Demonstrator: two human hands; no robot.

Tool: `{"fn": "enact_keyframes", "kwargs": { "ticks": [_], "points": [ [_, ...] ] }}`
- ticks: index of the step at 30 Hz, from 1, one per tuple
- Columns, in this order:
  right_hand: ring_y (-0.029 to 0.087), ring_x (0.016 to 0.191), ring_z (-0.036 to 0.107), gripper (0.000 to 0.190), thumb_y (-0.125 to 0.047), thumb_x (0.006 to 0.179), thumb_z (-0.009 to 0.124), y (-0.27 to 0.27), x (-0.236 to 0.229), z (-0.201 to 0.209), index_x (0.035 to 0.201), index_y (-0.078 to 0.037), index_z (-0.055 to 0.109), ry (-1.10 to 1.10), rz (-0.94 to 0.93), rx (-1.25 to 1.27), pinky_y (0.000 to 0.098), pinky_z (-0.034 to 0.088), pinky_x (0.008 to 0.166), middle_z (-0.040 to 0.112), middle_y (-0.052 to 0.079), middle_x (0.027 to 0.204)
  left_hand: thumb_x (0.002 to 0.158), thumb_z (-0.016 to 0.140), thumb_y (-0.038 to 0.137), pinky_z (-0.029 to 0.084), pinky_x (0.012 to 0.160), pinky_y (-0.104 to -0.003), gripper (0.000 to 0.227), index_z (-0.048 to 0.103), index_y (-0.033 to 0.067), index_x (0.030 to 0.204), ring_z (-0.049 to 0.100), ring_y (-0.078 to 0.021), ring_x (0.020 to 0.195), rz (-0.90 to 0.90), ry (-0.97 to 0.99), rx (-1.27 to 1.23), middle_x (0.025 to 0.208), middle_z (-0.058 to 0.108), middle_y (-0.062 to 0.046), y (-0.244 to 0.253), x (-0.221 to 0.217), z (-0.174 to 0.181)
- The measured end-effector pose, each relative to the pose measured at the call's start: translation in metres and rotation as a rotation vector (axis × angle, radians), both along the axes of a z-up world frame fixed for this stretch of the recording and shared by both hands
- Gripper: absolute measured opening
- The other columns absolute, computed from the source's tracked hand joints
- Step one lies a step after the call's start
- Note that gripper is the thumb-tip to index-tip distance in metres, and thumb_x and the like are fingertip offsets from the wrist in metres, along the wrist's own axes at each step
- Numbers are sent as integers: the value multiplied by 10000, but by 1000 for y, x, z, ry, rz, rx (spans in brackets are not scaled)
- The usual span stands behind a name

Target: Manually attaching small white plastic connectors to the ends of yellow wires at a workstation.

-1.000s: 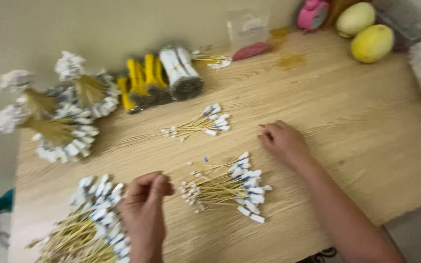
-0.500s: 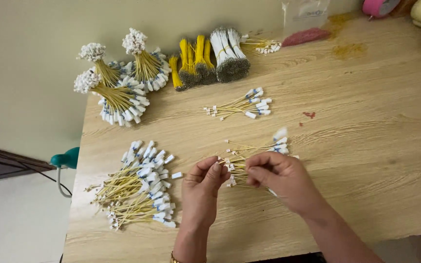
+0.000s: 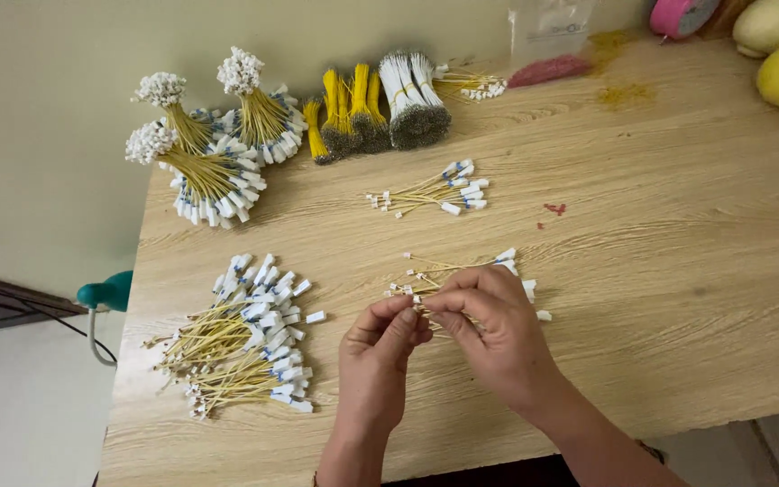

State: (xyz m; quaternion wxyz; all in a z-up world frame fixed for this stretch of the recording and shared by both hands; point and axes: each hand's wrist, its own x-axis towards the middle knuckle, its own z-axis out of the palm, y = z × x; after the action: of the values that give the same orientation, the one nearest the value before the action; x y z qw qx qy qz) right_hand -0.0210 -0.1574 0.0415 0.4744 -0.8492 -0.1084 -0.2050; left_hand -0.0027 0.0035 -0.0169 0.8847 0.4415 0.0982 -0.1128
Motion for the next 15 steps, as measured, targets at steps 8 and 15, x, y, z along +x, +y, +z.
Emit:
{"fn": "enact_keyframes", "kwargs": {
  "ticks": [8, 15],
  "points": [
    [204, 1044, 597, 100, -135, 865, 768, 0, -1, 2, 965, -132, 760, -47, -3, -106, 360, 476, 909, 667, -10, 1002, 912, 684, -35, 580, 801, -329, 153, 660, -6, 1060, 684, -178, 844, -2, -108, 73, 939, 716, -98, -2, -9, 17],
    [164, 897, 658, 121, -161, 869, 777, -6, 1, 2, 975, -113, 746, 113, 86, 8, 339, 523, 812, 696, -3, 893, 908, 692, -47, 578, 805, -316, 189, 660, -4, 1088, 675, -165, 850, -65, -154, 96, 934, 712, -87, 4, -9, 10]
  ]
}}
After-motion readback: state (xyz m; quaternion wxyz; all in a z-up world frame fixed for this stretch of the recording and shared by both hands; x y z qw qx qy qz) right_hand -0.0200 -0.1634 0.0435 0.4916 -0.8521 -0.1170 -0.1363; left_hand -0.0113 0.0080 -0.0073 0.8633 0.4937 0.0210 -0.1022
